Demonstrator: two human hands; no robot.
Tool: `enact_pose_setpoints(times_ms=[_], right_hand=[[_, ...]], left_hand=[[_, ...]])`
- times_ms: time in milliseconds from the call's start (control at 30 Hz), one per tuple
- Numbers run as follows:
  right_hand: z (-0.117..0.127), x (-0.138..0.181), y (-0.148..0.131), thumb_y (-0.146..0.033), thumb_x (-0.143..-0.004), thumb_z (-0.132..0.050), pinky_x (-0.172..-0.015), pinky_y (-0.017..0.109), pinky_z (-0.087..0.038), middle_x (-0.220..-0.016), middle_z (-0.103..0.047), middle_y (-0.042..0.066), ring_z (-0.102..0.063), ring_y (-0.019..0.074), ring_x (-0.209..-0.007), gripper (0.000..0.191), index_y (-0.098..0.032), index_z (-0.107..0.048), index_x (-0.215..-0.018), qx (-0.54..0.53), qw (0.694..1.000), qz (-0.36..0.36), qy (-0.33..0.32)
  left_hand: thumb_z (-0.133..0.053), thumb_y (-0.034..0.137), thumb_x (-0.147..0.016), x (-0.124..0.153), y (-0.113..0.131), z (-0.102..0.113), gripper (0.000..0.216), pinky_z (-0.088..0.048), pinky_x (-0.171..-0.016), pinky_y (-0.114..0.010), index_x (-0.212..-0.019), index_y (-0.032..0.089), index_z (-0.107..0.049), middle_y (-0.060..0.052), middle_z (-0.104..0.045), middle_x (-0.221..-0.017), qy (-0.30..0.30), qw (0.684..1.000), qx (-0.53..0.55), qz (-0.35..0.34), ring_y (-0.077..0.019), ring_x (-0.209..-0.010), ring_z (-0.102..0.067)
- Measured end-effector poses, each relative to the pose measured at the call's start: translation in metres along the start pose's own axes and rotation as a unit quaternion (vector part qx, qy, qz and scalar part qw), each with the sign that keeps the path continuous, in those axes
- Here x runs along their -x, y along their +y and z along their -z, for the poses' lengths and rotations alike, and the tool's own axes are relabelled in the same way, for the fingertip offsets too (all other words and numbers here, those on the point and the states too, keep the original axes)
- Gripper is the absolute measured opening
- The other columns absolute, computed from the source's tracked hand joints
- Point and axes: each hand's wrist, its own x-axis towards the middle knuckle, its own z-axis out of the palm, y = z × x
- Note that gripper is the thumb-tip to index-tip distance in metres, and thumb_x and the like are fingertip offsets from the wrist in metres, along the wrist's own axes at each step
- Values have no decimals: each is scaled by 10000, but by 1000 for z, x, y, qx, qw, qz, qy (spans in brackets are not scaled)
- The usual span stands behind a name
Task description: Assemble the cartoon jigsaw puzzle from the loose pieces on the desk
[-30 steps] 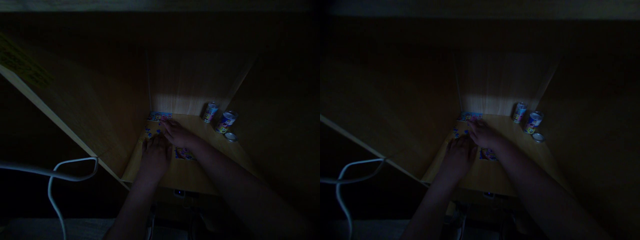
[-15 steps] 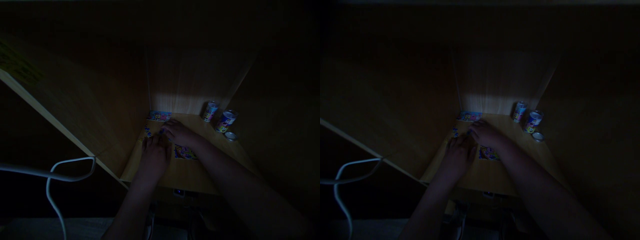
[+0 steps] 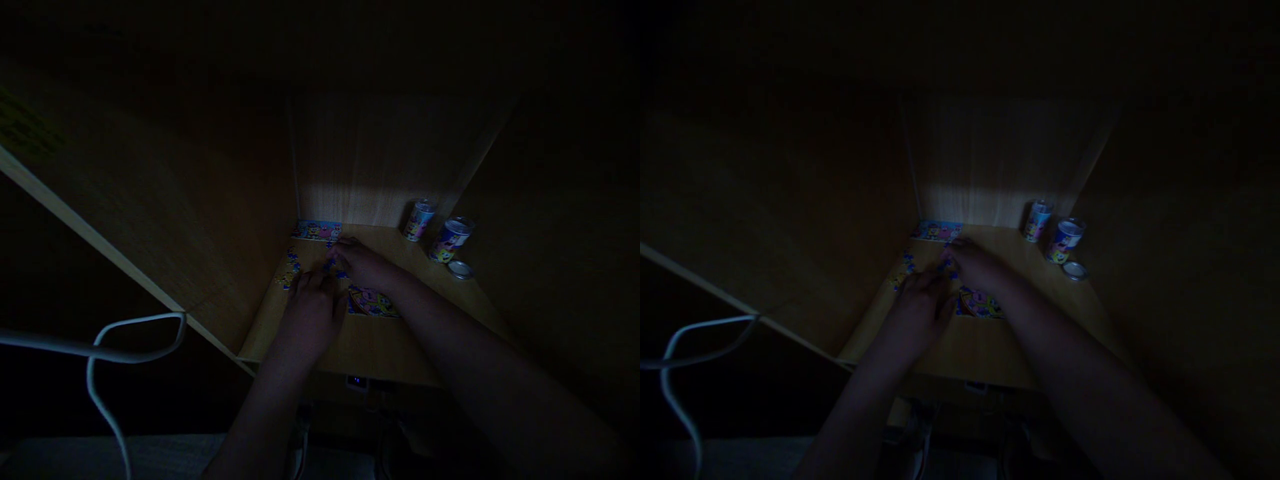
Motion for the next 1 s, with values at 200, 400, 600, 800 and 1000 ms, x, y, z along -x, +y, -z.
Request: enact_pose_setpoints(times_ms=[200, 400, 600, 800, 1000], right_hand=[[2, 2, 10, -169, -1072, -562, -1073, 445, -488, -1185, -743, 159, -648, 282, -1146, 220, -154, -776, -1120, 55, 998, -26, 4], [4, 2, 8, -126, -999, -673, -1041, 434, -496, -1116, -761, 126, -667, 270, -1100, 148, -187, -791, -1065, 46, 999, -14, -7], [1, 3, 7, -191, -1026, -671, -1035, 425, -499, -1136, -748, 122, -662, 265, -1099, 131, -179, -778, -1101, 39, 999, 2, 8], [-9, -2, -2, -96, -1012, -601, -1063, 432, -493, -1171, -731, 121, -630, 265, -1150, 244, -193, -799, -1116, 33, 999, 21, 17], [-16, -4, -2, 4, -933, -602, -1096, 416, -488, -1179, -723, 123, -606, 262, -1195, 304, -168, -797, -1090, 22, 999, 3, 30]], left_hand=[[-636, 301, -1056, -1, -1, 1, 246, -476, -1142, -518, -1244, 171, -728, -154, -706, -1380, 18, 999, -18, 26, -353, -1251, -630], [-597, 283, -1059, -2, -1, 3, 203, -509, -1069, -534, -1110, 168, -756, -161, -750, -1266, 28, 997, -40, 52, -357, -1142, -659], [-591, 260, -1050, -4, 0, 7, 191, -531, -996, -513, -1012, 175, -757, -160, -763, -1186, 23, 997, -50, 60, -343, -1068, -685], [-588, 254, -1050, -5, 1, 7, 192, -538, -940, -482, -970, 173, -742, -142, -768, -1070, 16, 996, -58, 67, -336, -1027, -693], [-591, 240, -1044, -5, -1, 2, 163, -526, -938, -446, -1006, 187, -740, -127, -768, -1044, 29, 997, -53, 42, -308, -1005, -699]])
